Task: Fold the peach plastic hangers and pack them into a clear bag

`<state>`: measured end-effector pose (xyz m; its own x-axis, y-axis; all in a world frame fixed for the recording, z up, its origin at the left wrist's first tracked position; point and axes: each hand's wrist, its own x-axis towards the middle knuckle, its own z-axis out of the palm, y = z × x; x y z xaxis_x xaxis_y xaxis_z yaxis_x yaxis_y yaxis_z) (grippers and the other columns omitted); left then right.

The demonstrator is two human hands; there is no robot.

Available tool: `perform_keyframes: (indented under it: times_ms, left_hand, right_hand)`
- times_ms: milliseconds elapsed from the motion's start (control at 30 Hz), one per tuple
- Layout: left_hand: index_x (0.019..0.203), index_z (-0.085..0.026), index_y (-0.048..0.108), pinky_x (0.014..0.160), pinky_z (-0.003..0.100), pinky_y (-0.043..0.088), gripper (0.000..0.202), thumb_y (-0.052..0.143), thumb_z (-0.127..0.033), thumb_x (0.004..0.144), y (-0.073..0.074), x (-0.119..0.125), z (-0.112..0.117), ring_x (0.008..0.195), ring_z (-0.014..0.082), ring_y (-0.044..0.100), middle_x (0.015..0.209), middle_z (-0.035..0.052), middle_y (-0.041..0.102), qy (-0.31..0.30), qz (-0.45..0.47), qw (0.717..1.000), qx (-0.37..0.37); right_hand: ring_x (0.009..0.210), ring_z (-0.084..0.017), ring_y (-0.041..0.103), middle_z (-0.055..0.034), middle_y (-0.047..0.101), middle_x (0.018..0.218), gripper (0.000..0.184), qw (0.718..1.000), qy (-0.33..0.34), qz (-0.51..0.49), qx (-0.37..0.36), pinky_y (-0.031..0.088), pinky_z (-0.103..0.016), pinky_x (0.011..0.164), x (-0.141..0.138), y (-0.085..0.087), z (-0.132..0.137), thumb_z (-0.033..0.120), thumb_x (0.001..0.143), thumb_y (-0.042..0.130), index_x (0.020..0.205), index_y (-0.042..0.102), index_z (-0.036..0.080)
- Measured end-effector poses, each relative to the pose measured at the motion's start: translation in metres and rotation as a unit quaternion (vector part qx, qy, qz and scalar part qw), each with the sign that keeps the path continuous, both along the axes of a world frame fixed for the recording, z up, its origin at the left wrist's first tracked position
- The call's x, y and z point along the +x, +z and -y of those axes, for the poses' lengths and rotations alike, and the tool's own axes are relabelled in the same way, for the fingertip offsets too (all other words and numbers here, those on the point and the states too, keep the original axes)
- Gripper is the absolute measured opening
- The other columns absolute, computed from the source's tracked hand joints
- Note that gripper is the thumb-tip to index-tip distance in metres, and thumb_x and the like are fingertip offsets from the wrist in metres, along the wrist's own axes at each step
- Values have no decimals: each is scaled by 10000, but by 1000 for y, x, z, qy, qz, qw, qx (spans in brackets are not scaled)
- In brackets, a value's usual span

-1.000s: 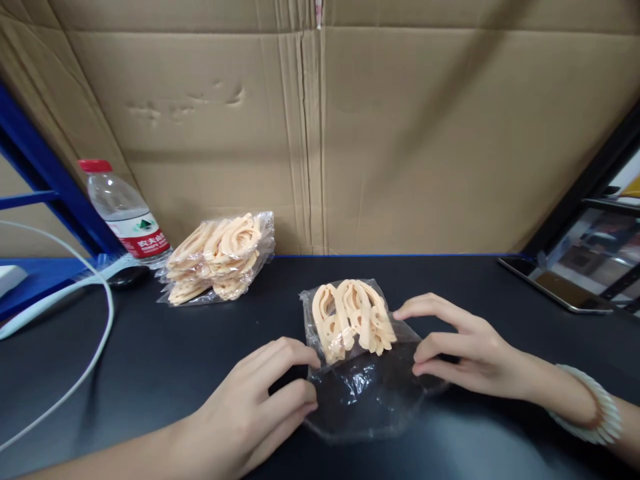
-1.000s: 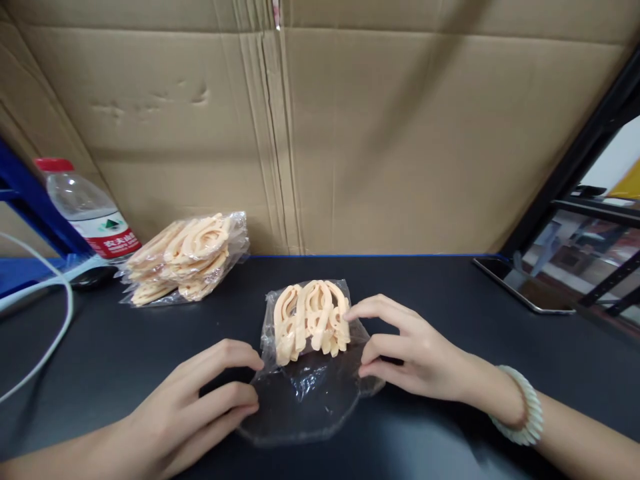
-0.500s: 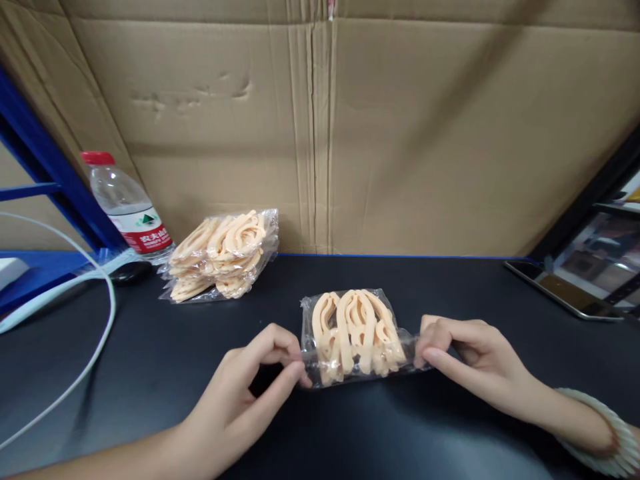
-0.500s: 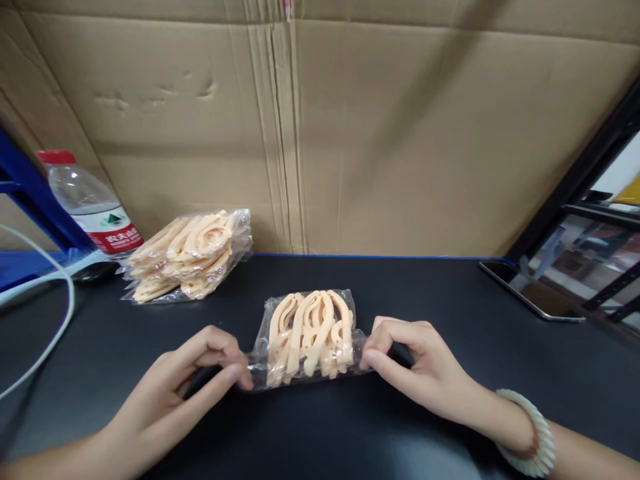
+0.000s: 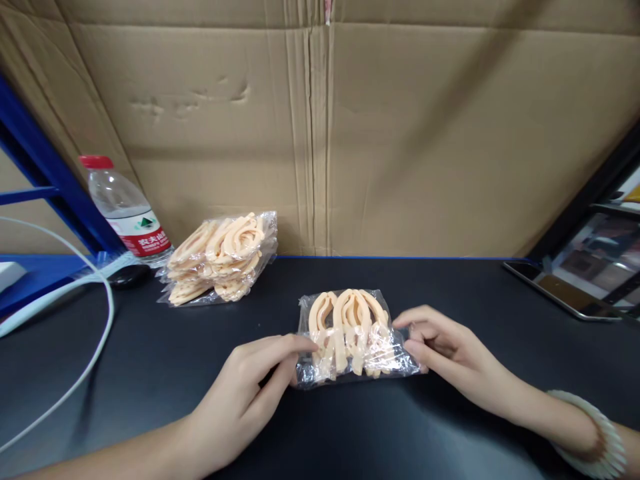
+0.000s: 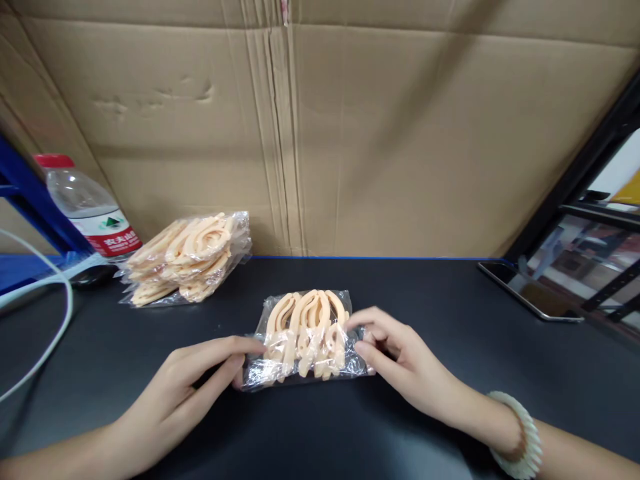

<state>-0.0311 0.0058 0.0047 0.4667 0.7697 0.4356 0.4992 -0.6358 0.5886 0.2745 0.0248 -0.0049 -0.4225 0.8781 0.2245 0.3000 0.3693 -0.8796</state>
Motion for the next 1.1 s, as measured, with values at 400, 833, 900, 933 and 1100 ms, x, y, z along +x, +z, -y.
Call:
perform_keyframes:
  times_ms: [400, 833, 900, 933, 1100]
  left_hand:
    - [1404, -238, 428, 659, 300, 411, 512, 298, -65, 941, -9, -2, -3, 659, 165, 557, 781, 13, 625, -15, -158, 982, 99]
    - [1413, -225, 372, 743, 353, 403, 530, 272, -45, 925, -11, -2, 2, 723, 197, 578, 854, 28, 632, 9, -217, 973, 73]
    - [1418, -200, 368, 712, 350, 395, 532, 289, -45, 916, -10, -1, 2, 710, 206, 563, 838, 32, 620, 18, -242, 967, 80]
    - [1418, -185, 370, 691, 346, 388, 521, 302, -56, 918, -10, -1, 3, 709, 211, 558, 832, 35, 616, 22, -254, 963, 86]
    - [1387, -160, 439, 717, 367, 384, 462, 315, -121, 943, -7, 1, 10, 776, 228, 565, 897, 66, 628, 54, -306, 943, 116]
  right_hand:
    - [653, -148, 575, -29, 644, 777, 330, 980, 5, 143, 141, 455, -261, 617, -3, 2, 2, 260, 994, 428, 1239, 644, 214]
    - [598, -142, 547, -1, 626, 677, 311, 972, -37, 159, 169, 462, -251, 586, -3, -4, 1, 262, 954, 499, 1215, 660, 209]
    - [601, -144, 558, 0, 630, 664, 304, 975, -39, 153, 155, 473, -257, 603, -2, -6, 0, 264, 946, 511, 1197, 671, 203]
    - [609, -145, 564, 1, 631, 665, 303, 977, -37, 150, 149, 479, -260, 617, -1, -7, 0, 261, 945, 509, 1192, 674, 205]
    - [632, -148, 544, -9, 603, 704, 271, 975, -38, 158, 149, 459, -257, 617, 1, -9, 1, 267, 958, 509, 1155, 687, 208]
